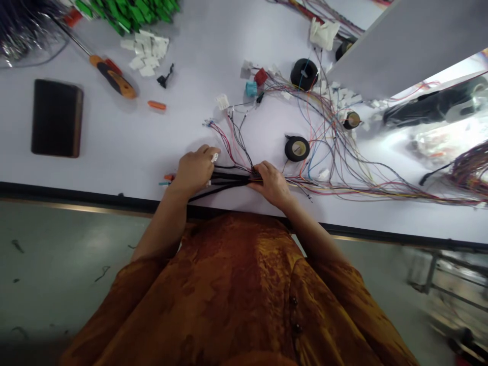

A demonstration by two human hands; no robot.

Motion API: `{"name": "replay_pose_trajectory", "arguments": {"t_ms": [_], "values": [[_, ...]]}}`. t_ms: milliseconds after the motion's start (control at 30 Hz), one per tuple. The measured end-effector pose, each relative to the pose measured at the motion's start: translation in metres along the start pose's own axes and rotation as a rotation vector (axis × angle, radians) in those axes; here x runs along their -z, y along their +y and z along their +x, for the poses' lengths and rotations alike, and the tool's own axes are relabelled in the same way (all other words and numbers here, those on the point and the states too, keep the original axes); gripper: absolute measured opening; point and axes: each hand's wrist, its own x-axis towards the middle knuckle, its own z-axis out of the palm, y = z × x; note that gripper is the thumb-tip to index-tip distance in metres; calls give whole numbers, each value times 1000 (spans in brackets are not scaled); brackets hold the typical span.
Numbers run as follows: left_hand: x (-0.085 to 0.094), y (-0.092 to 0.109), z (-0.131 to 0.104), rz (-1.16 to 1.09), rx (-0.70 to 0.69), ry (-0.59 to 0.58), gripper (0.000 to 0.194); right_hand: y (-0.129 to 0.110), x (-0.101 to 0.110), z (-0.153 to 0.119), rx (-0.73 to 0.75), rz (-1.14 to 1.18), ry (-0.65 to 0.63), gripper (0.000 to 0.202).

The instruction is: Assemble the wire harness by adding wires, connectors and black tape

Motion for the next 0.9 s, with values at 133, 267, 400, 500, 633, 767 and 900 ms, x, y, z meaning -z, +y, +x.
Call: {"name": "replay_pose_trajectory", "arguments": {"t_ms": [133, 267, 400, 500, 633, 767, 900], "values": [[-3, -4, -1, -72, 20, 22, 46, 2, 0, 0, 23, 24, 11, 34], [-6, -8, -1, -128, 35, 52, 43, 2, -2, 0, 11, 30, 30, 24], [-6, -10, 0, -203, 64, 93, 40, 0, -5, 1, 10, 34, 64, 20], [-5, -13, 0, -285, 94, 130, 34, -1, -10, 1, -2, 27, 81, 18], [-9, -22, 2, -465, 174, 283, 23, -2, -13, -1, -40, 17, 103, 19], [-15, -30, 7, -833, 258, 382, 15, -11, -4, -5, -76, 15, 138, 21], [-10, -28, 7, -1049, 237, 432, 29, -33, 9, 4, -62, 111, 348, 32]]}}
